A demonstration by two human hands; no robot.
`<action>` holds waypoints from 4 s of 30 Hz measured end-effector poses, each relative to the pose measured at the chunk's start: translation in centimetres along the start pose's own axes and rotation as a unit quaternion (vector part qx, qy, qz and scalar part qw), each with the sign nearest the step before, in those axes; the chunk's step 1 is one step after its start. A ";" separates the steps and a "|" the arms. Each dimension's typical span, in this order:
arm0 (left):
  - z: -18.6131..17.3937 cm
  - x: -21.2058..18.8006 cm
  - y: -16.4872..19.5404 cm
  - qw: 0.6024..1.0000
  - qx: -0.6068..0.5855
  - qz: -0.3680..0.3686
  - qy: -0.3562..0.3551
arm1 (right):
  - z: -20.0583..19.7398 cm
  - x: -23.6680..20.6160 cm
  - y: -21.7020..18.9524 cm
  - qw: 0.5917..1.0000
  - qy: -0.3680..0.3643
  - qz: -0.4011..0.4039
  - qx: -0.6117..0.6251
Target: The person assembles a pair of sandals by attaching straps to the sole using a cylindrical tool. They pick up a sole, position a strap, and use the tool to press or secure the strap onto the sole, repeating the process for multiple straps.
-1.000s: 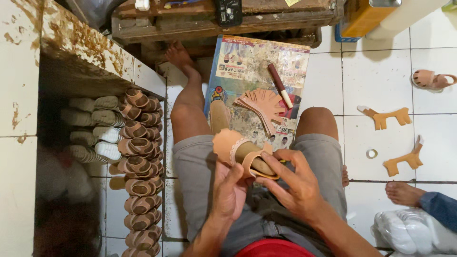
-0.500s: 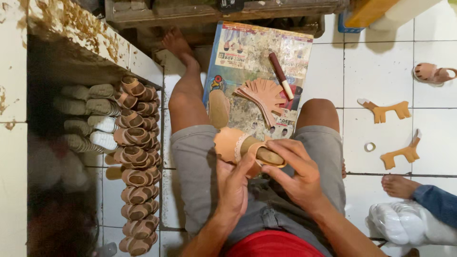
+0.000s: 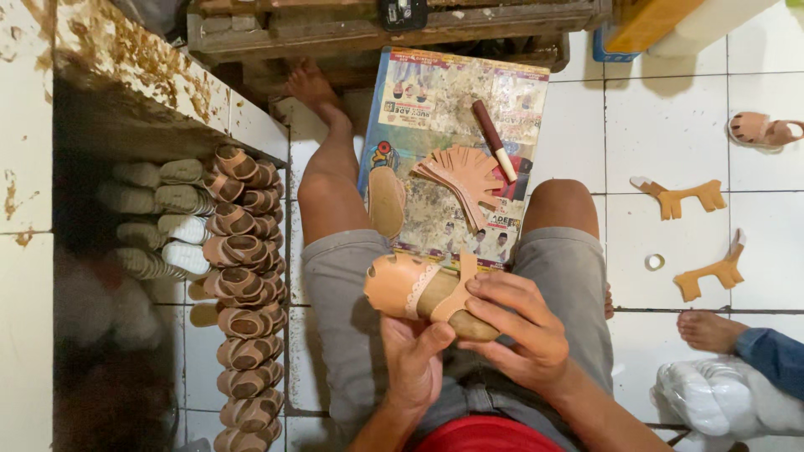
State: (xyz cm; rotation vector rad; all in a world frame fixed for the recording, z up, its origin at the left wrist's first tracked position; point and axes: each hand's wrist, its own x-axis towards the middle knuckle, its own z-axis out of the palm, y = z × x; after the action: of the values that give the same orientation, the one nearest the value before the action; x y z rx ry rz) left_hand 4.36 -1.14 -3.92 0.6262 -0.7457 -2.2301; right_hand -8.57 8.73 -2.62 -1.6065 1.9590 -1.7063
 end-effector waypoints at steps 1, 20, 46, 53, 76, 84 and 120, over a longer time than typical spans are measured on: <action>0.0 0.0 0.0 1.000 -0.004 -0.007 0.012 | 0.1 -0.1 0.1 1.000 0.006 -0.001 0.000; 1.9 0.8 1.5 0.994 0.029 -0.040 0.097 | 1.0 0.0 -0.5 0.973 -0.001 0.186 0.138; -0.2 -1.3 1.4 0.999 0.017 -0.033 0.039 | 0.6 -1.1 -1.6 0.994 0.007 0.103 0.035; 3.5 1.2 0.3 0.978 0.201 0.027 0.052 | 3.2 0.7 -0.9 0.752 0.254 0.389 0.467; -1.7 4.5 4.8 0.983 0.183 -0.029 0.000 | 4.4 -0.4 1.2 0.865 0.099 0.407 0.276; -7.7 7.1 15.9 0.830 0.518 -0.170 -0.118 | 7.0 6.9 -0.7 0.989 -0.137 -0.008 0.051; -9.6 8.7 15.1 0.870 0.452 -0.135 -0.142 | 11.4 10.6 2.6 0.939 -0.326 0.084 0.068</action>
State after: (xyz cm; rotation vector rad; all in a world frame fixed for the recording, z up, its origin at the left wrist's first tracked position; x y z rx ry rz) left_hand 11.52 -19.67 -2.67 0.8717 -2.0132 -2.1482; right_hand -7.61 -7.04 -3.23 -1.6161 1.5506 -1.0278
